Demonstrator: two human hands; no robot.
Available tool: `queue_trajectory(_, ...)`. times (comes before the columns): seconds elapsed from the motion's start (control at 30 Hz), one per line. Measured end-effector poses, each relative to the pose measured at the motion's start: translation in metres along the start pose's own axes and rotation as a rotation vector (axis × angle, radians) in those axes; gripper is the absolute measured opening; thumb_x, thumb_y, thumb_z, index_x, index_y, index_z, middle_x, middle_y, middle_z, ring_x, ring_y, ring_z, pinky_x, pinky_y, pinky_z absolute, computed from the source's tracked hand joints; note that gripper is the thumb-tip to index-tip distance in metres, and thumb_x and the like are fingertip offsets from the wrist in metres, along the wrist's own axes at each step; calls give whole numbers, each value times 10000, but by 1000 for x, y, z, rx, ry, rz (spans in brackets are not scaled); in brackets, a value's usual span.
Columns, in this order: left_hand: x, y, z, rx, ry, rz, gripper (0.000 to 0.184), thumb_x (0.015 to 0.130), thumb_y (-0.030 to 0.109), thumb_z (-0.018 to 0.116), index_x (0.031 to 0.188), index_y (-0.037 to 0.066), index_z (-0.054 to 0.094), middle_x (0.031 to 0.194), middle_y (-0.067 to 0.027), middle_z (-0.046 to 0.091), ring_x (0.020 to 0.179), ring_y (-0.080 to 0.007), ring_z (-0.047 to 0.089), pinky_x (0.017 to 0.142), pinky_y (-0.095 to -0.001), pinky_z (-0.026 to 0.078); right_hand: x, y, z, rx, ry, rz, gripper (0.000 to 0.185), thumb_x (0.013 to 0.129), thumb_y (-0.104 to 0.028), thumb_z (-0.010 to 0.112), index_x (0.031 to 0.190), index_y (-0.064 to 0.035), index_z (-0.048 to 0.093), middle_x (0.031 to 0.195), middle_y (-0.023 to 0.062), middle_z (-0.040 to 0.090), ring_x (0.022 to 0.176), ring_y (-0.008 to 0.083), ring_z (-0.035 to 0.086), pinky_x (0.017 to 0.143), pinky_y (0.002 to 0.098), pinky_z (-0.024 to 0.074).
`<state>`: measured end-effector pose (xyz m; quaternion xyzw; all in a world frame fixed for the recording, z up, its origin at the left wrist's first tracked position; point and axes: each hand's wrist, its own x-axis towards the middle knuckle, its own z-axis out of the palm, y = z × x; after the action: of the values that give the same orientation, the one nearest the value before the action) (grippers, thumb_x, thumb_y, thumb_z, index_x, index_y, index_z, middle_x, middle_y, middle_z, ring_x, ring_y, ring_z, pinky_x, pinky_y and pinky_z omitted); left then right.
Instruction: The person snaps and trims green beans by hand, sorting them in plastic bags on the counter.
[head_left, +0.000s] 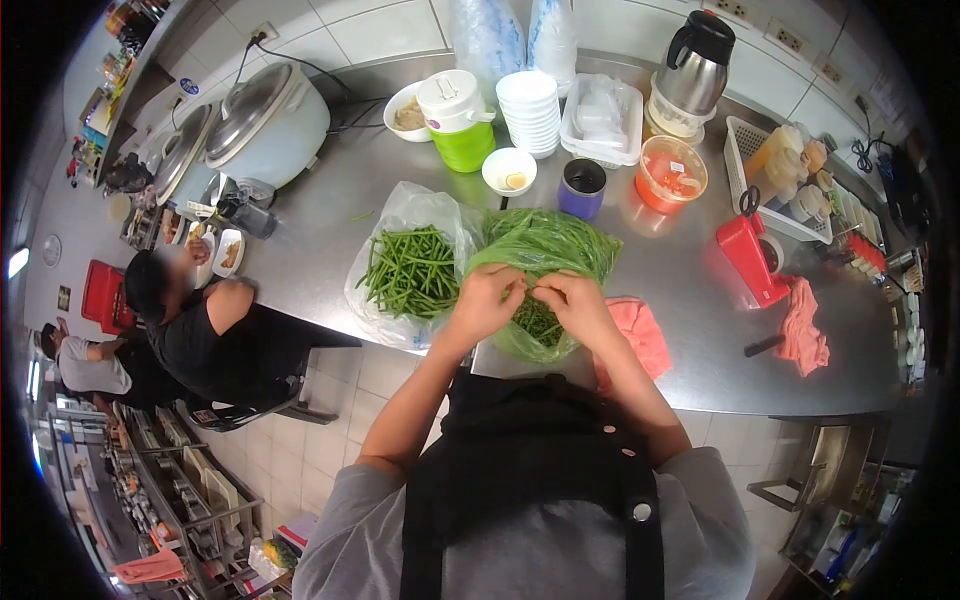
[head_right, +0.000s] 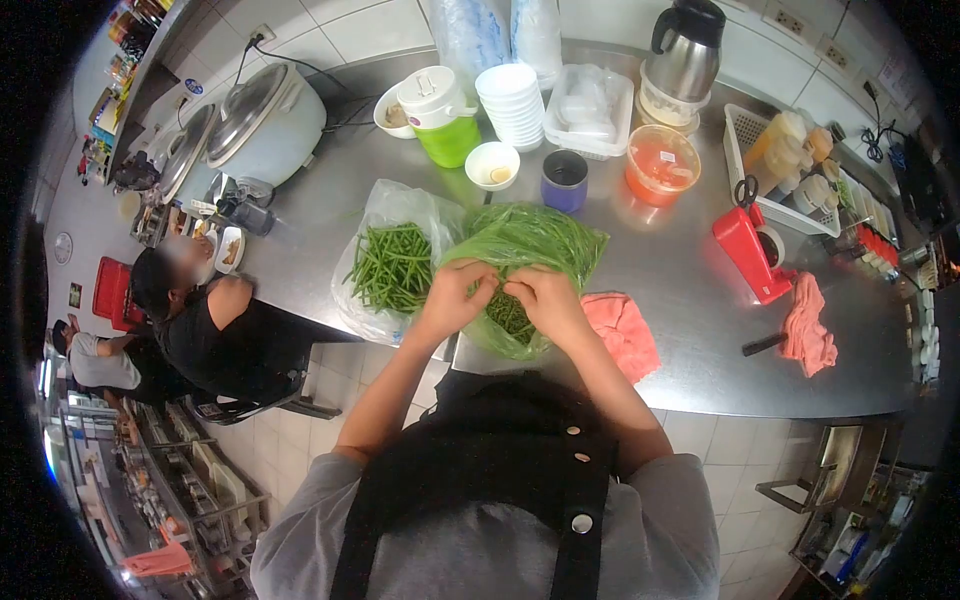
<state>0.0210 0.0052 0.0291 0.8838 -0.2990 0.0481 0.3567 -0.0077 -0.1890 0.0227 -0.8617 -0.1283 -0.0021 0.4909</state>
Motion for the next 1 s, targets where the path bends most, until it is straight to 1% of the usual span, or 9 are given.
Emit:
queue_trajectory(0.03, -2, 1, 3, -170, 45, -113, 124, 837, 74, 607, 916, 7, 676, 889, -140, 686, 822, -291, 664, 734, -375, 512, 0, 1, 2, 1, -1, 0, 169, 864, -115, 664, 1000, -16, 664, 867, 151, 669, 769, 289, 653, 678, 366, 510)
queue_trajectory(0.1, -9, -2, 12, -340, 89, -227, 133, 870, 83, 593, 934, 1, 676, 897, -130, 695, 820, -257, 673, 749, -352, 510, 0, 1, 4, 418, -66, 233, 163, 921, -142, 638, 999, -1, 663, 866, 81, 675, 741, 158, 642, 665, 280, 514)
queue_trajectory(0.17, -16, -11, 22, -758, 167, -439, 199, 962, 119, 536, 1030, -23, 658, 951, -94, 703, 876, -181, 655, 817, -307, 495, 3, -2, -1, 594, -28, 211, 169, 960, -152, 594, 992, 2, 656, 887, 56, 675, 754, 118, 626, 674, 258, 518)
queue_trajectory(0.2, -18, -6, 23, -758, 169, -439, 199, 962, 119, 536, 1030, -23, 658, 951, -94, 703, 876, -181, 655, 817, -307, 495, 5, -4, -4, 770, 13, 191, 193, 999, -161, 551, 986, 4, 650, 909, 32, 675, 767, 79, 611, 684, 237, 522)
queue_trajectory(0.23, -20, -1, 25, -812, 113, -444, 225, 986, 127, 511, 1074, -33, 643, 969, -83, 696, 906, -166, 640, 846, -299, 487, 7, -8, -8, 779, 55, 184, 201, 1014, -168, 521, 1051, -1, 627, 932, 42, 674, 766, 84, 613, 711, 240, 530)
queue_trajectory(0.37, -22, 8, 20, -1091, -83, -492, 291, 1009, 191, 514, 1158, -31, 629, 1024, -75, 683, 995, -145, 623, 918, -304, 473, 14, -10, -13, 773, 162, 144, 201, 1008, -157, 528, 1050, 10, 632, 920, 52, 674, 772, 94, 622, 722, 237, 519)
queue_trajectory(0.7, -24, 5, 24, -880, -137, -396, 254, 1013, 160, 500, 1064, -38, 650, 953, -72, 679, 951, -149, 627, 916, -294, 472, 14, -9, -16, 748, 229, 148, 212, 1011, -162, 524, 1053, 16, 631, 924, 59, 673, 778, 101, 624, 715, 242, 521)
queue_trajectory(0.87, -28, 10, 23, -664, -74, -353, 188, 939, 112, 541, 911, -33, 657, 836, -92, 657, 803, -171, 623, 761, -303, 485, 11, -9, -14, 652, 187, 130, 196, 1003, -150, 531, 1033, 16, 632, 884, 44, 666, 734, 82, 605, 679, 237, 508)
queue_trajectory(1.0, -32, 13, 22, -576, 10, -332, 178, 923, 101, 534, 861, -29, 637, 804, -89, 621, 791, -176, 614, 750, -290, 472, 8, -20, -16, 604, 177, 126, 186, 997, -141, 534, 1012, 16, 634, 866, 38, 660, 696, 70, 583, 646, 230, 491)
